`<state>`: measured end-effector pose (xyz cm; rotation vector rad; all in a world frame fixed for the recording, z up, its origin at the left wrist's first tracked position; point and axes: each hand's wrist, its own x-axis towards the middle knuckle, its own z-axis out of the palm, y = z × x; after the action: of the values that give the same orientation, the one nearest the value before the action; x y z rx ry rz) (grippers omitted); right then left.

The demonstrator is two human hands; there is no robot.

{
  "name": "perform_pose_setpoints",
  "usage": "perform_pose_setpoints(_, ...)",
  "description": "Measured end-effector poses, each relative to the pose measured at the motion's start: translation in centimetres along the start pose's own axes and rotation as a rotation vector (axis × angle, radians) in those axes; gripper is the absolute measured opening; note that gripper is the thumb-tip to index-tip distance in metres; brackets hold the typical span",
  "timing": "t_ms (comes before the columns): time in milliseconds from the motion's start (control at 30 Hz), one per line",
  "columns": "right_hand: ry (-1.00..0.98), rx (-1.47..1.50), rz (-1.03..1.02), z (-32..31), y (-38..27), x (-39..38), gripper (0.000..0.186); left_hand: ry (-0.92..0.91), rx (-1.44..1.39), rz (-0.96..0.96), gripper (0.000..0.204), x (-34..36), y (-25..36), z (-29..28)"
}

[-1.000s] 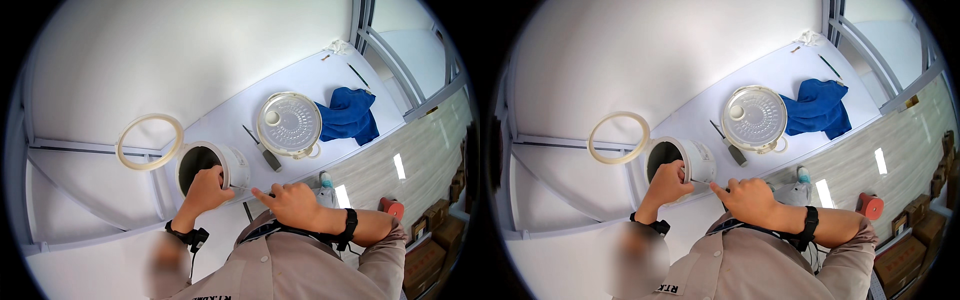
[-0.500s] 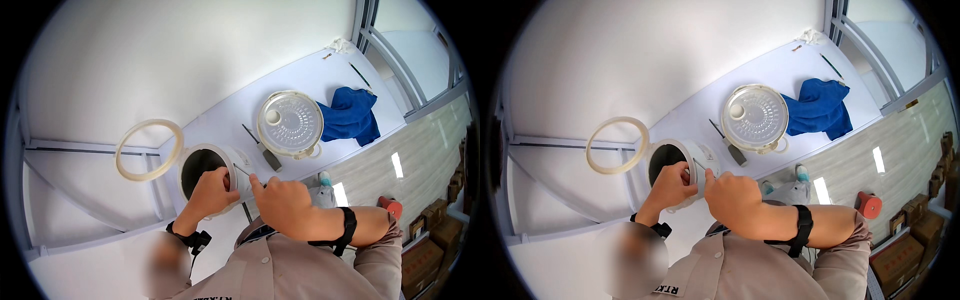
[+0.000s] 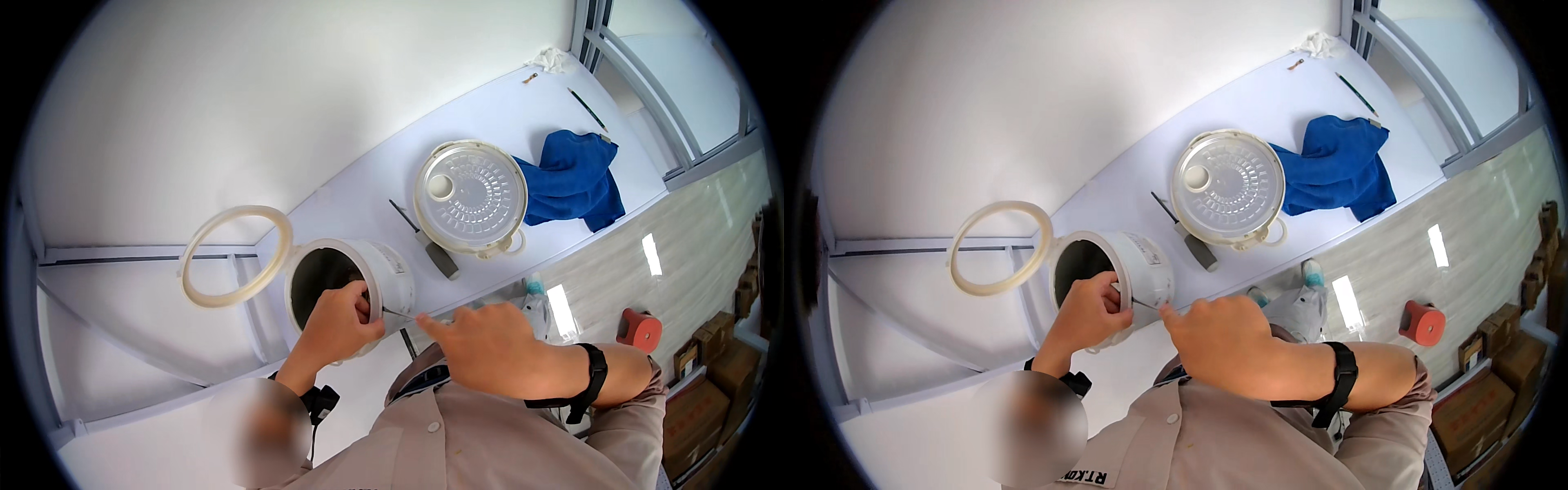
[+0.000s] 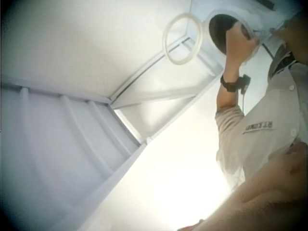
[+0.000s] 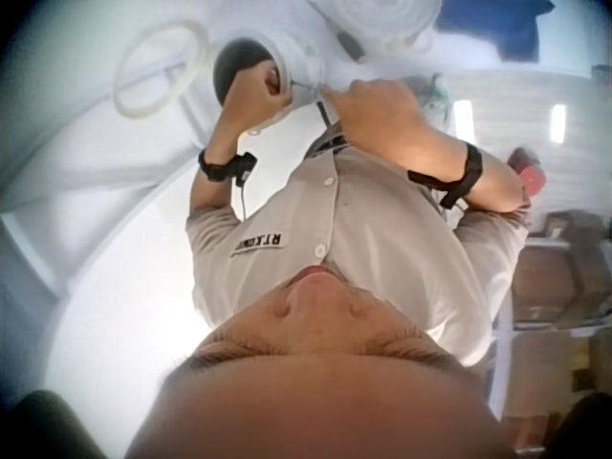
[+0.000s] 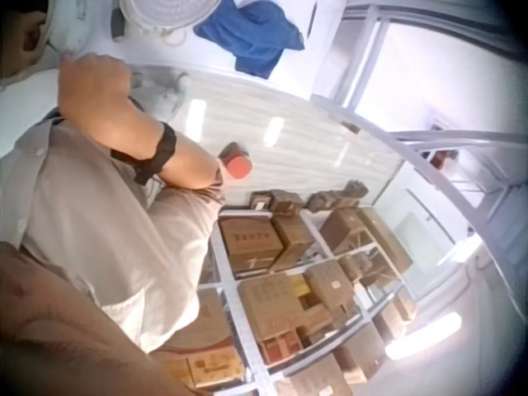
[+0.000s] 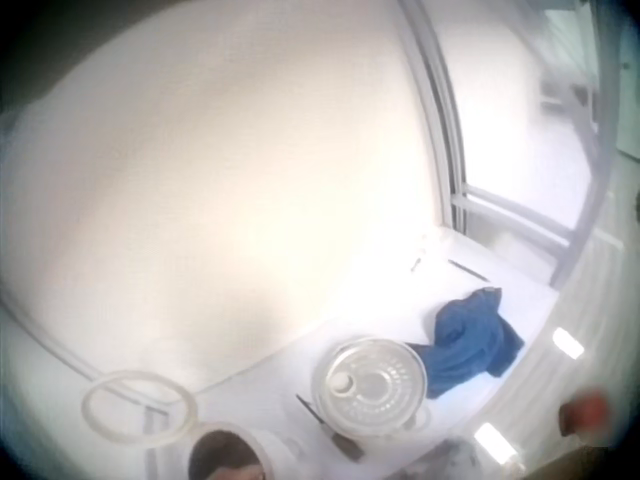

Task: The person disassembles a white appliance, likely a rice cooker, by removing the lid and inner pot. They use a screwdriver to unscrew and remove a plastic ring from the appliance's base, then reassemble the components.

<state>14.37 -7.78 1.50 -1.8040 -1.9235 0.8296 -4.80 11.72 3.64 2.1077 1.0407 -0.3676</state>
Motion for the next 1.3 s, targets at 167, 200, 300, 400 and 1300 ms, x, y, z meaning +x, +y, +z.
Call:
perform_pose_setpoints(167, -0.055, -0.011, -0.03, -0.6, 0.2, 0.3, 0.062, 0.032, -0.038, -0.015, 0.051, -0.3, -0.1, 0.3)
perform_pose_setpoints(200, -0.07, 0.012, -0.033, -0.6, 0.3, 0.3, 0.063, 0.044, -0.042, -0.01, 0.049, -0.4, -0.2, 0.5)
perform_pose_setpoints(300, -0.064, 0.089, -0.043, 0.1, 1.2, 0.3, 0.056, 0.03, -0.028, -0.015, 0.053, -0.3, 0.0, 0.5)
perform_pose_setpoints(400, -0.063, 0.147, -0.034, 0.1, 1.5, 0.3, 0.049, 0.041, -0.035, -0.005, 0.049, -0.5, 0.2, 0.6)
perform_pose_setpoints(1300, 0.029, 0.435, -0.027, 1.4, 3.0, 1.1, 0.04, 0.145, -0.011, 0.096, 0.075, -2.3, -1.6, 2.7)
